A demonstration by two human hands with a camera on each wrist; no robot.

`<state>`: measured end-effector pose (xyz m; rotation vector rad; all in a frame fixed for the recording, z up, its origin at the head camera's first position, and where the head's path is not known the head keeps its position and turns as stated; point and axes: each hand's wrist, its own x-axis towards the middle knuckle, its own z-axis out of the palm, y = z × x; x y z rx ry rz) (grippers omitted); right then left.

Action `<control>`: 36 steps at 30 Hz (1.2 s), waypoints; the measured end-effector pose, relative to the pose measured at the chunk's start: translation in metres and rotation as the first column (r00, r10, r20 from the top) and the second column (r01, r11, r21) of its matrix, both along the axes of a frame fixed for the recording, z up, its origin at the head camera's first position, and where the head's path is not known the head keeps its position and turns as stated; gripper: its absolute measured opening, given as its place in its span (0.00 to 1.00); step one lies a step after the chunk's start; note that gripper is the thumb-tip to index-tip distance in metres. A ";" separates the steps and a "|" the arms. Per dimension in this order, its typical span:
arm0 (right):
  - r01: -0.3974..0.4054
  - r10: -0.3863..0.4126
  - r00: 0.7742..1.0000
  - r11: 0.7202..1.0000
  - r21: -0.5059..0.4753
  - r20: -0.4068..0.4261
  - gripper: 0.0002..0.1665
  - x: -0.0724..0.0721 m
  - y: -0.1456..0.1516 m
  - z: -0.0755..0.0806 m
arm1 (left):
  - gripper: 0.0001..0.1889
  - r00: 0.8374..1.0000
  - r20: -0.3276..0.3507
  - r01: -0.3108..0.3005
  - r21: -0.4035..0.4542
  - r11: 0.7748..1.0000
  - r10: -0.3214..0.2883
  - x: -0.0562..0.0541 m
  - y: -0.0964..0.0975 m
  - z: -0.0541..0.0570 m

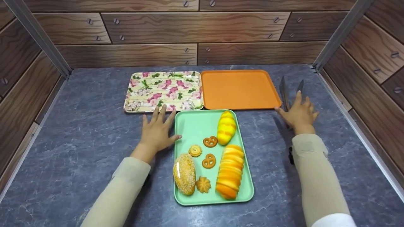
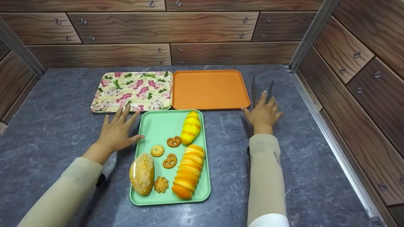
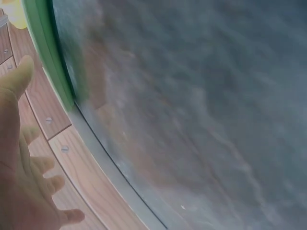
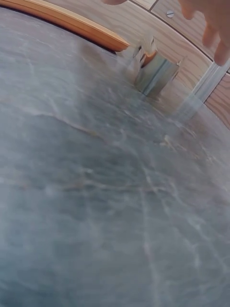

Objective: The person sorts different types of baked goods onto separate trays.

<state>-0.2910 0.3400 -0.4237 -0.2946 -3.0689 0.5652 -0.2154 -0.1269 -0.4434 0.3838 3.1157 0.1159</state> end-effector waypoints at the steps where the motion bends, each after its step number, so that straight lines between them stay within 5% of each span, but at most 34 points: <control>1: 0.005 -0.005 1.000 1.000 -0.003 0.004 0.69 0.000 0.001 0.000 | 0.48 1.000 0.001 0.008 -0.001 1.000 -0.008 0.001 -0.001 -0.001; 19: 0.055 -0.055 0.997 0.998 0.012 0.060 0.65 -0.007 0.004 -0.006 | 0.45 0.984 0.110 0.136 0.034 0.990 -0.139 0.011 -0.001 -0.003; 36: 0.030 -0.034 0.994 0.999 0.040 0.106 0.57 -0.011 0.004 -0.010 | 0.42 0.953 0.245 0.154 0.119 0.981 -0.179 0.011 -0.003 -0.005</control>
